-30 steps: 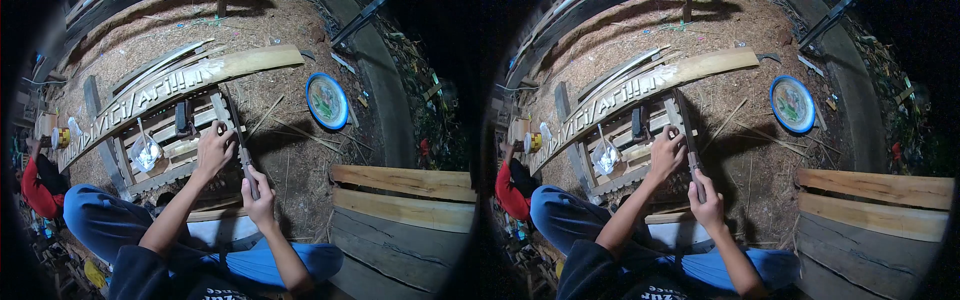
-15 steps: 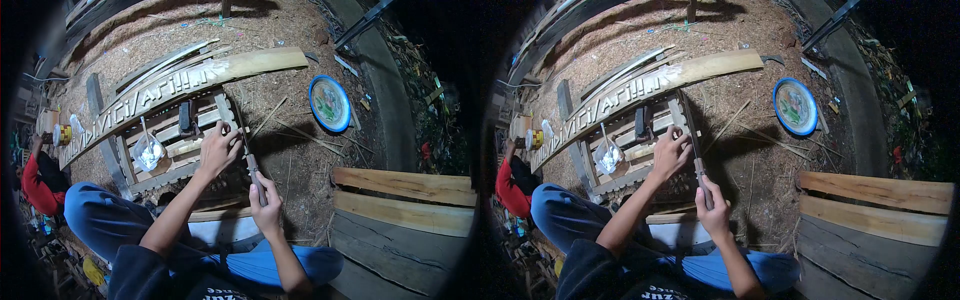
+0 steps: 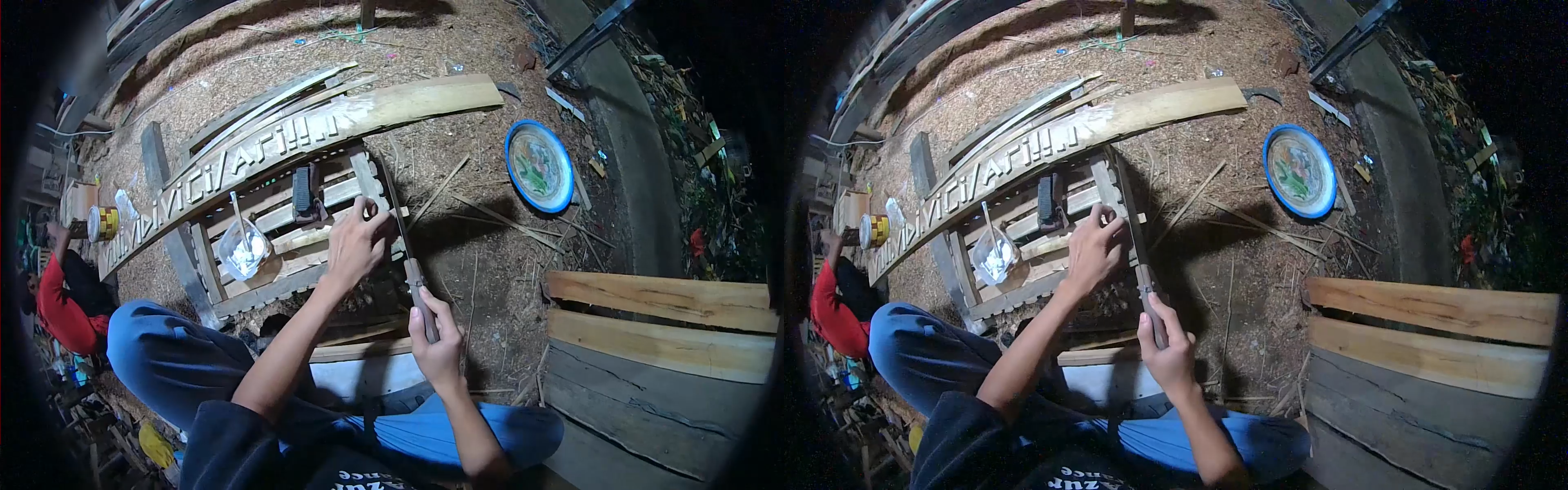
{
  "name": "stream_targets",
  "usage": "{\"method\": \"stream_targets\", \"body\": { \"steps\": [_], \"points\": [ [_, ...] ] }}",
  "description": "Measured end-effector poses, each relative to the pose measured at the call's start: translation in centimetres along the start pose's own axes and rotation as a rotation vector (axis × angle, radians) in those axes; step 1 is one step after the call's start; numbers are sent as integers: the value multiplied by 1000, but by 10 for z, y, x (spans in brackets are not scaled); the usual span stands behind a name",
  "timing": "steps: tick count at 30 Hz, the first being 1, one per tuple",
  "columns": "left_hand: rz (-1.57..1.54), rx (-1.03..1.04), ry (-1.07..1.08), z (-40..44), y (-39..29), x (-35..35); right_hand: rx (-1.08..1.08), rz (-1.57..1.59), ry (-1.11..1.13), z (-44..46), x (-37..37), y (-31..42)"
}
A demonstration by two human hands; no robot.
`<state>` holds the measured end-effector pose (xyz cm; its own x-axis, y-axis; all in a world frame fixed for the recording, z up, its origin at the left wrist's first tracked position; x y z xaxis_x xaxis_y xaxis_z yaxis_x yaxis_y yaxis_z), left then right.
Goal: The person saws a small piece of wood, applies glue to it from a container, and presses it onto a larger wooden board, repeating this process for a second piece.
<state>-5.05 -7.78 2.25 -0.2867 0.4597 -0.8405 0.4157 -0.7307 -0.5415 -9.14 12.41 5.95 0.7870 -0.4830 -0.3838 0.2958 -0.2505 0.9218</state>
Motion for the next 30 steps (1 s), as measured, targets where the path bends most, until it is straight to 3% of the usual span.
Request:
{"method": "stream_targets", "body": {
  "steps": [30],
  "points": [
    [-11,-35,10,0,-4,1,-32,-44,-23,11,-4,5]
  ]
}}
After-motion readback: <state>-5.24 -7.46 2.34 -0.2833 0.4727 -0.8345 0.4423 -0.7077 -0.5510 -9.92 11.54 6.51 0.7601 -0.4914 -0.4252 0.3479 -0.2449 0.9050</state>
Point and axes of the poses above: each hand's wrist, its own z-axis towards the middle knuckle, its own x-axis out of the palm, y = z × x, the point moved 9 cm from there along z, towards the middle knuckle, and after that the axes turned 15 degrees about y, right-handed, at the moved point
